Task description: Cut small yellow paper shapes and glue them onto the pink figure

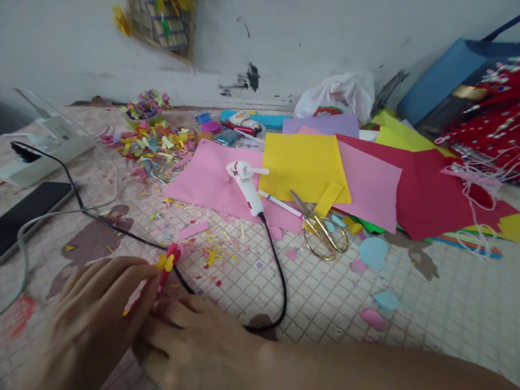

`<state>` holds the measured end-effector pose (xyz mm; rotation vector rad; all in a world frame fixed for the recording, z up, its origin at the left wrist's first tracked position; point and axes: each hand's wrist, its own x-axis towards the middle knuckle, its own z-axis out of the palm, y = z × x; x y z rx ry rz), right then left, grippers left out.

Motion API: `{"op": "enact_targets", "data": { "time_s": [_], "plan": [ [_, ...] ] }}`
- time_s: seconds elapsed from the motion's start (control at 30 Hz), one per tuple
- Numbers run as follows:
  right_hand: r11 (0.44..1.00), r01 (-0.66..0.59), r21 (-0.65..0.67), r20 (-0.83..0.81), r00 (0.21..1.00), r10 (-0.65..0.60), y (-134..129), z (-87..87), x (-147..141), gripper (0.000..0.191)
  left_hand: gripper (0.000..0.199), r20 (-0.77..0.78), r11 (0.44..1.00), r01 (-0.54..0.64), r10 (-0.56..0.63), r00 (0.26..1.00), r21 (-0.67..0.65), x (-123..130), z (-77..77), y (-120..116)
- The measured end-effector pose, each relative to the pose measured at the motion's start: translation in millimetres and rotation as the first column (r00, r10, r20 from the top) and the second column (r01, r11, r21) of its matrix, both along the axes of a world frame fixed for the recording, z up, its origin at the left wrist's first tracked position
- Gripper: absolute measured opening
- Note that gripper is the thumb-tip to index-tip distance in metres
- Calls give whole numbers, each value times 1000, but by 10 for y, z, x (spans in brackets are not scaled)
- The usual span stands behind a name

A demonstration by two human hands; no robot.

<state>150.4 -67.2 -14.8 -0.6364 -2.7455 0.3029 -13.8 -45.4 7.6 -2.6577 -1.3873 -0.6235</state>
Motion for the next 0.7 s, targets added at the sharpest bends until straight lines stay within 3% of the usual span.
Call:
{"op": "enact_targets", "data": {
  "time_s": [0.23, 0.7],
  "plan": [
    [998, 22, 57, -7, 1000, -22, 15, 18, -1, 28, 19, 12, 996, -90, 90, 996, 21, -3, 4, 62],
    [998, 12, 60, -23, 1000, -11, 17, -9, -10, 23, 20, 33, 994, -91, 93, 995, -56, 17, -31, 93]
  ]
}}
